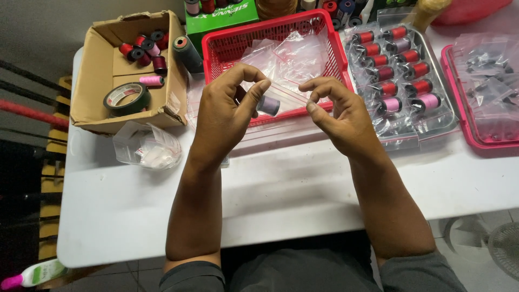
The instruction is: Packaging small spools of fishing line or thread into individual plastic bags.
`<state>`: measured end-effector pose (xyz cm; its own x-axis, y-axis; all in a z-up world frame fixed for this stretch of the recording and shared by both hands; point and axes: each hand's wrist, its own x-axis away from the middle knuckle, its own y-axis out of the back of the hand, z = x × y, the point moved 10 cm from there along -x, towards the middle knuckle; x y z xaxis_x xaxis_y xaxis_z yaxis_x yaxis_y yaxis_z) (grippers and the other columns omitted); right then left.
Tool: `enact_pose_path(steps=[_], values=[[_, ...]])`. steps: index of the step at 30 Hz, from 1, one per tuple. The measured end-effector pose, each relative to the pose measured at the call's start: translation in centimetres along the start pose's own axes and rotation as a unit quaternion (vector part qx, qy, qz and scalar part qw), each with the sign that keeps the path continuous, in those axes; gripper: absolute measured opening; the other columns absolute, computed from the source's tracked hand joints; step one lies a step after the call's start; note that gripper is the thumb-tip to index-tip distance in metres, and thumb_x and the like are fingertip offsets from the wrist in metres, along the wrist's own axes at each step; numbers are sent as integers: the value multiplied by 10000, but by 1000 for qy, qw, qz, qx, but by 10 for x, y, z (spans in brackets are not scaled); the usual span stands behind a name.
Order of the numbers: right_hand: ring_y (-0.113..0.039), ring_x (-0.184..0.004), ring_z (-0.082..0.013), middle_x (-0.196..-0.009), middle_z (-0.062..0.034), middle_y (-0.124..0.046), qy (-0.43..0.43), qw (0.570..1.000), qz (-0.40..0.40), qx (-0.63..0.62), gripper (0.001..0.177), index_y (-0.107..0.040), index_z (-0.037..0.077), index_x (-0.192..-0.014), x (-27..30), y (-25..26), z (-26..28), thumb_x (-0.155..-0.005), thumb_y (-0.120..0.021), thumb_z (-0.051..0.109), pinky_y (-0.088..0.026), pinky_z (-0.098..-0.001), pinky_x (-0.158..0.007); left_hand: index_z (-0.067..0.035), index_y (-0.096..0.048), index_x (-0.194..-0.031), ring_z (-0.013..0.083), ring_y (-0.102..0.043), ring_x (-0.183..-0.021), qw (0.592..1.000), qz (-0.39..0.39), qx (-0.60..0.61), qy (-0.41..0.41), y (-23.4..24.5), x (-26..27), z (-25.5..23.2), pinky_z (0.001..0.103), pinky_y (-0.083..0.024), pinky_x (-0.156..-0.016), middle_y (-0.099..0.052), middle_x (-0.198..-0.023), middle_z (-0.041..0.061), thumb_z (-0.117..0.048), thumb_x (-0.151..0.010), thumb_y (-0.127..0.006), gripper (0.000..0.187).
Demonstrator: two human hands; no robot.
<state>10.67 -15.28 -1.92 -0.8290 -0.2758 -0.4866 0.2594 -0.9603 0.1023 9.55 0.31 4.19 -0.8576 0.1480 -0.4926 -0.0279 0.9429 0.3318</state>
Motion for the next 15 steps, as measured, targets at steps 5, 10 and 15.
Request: enact_pose_path(steps=[5,10,15], values=[[-512,-1072,-274,-1055,-187,-538,-12,1000,-11,-7,52,-515,10,-860,-1,4,-2,-869,-559,37,-358,-383,-928,-28,-596,-856,135,-563,-447,1000,-5,14,14,-3,1,1,225,-446,-445,-564,-732,101,-121,-882,-575,98],[-513,-1028,-173,-1069,-118,-548,-57,997,-44,-8,77,-537,42,-944,-2,13,-18,-880,-563,76,-408,-247,-787,-35,-589,-858,117,-559,-442,998,0,52,47,-10,2,13,210,-449,-449,-592,-718,87,-138,-882,-572,107],[-532,-1011,-129,-1059,-71,-564,-90,996,-16,-7,195,-593,52,-985,-2,0,-26,-807,-666,85,-420,-185,-695,-59,-573,-861,106,-571,-466,995,20,71,70,-20,3,7,200,-455,-460,-639,-745,77,-167,-886,-552,113]])
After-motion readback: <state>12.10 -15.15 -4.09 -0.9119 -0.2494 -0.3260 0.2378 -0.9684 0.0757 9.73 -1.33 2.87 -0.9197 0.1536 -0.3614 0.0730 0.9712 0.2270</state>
